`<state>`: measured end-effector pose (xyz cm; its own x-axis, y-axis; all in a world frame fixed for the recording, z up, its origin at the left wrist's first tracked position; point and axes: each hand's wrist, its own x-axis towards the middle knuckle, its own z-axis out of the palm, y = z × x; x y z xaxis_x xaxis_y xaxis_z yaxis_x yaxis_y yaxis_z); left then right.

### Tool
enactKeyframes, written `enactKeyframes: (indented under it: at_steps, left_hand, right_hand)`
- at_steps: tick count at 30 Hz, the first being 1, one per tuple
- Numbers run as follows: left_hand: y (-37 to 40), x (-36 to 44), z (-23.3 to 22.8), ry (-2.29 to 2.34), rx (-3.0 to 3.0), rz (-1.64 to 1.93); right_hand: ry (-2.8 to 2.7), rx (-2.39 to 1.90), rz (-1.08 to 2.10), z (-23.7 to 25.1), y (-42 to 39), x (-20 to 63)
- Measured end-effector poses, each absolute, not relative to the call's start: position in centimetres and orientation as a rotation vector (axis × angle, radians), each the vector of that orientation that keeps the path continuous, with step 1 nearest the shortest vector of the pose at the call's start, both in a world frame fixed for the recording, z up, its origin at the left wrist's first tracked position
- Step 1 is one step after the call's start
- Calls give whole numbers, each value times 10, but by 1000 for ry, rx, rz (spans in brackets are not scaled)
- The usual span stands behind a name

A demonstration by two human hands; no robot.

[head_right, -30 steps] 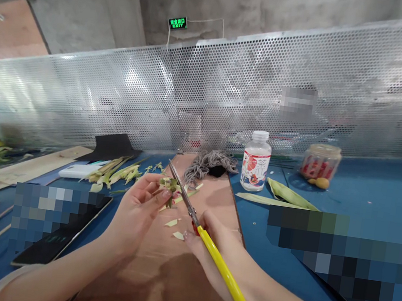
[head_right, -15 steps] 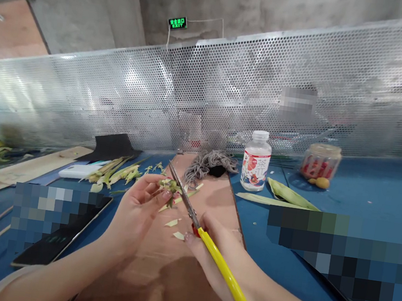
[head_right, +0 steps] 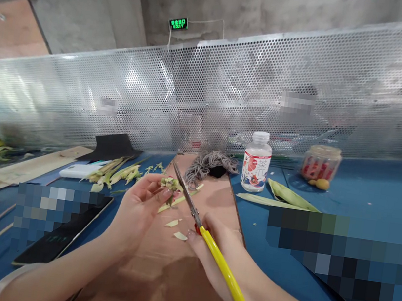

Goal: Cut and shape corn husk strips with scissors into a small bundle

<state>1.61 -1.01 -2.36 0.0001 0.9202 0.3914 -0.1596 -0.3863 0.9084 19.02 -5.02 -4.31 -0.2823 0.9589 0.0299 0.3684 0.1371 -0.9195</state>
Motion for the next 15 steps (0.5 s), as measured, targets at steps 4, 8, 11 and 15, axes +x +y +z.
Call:
enactKeyframes:
  at_steps: [4,8,11,15]
  left_hand:
    - [-8,15,-25,806,1358,1533]
    - [-9,15,-26,733,1332,1502]
    - [-10,15,-26,663,1324,1474]
    - [-11,17,-26,655,1305,1478]
  right_hand:
    - [-1706,-1195,1292,-48,-48,193]
    - [-1667,-1167,1319,-54,-47,193]
    - [-1648,-1158,1335,-58,-46,193]
    - [-1663,-1144,1332,-64,-42,194]
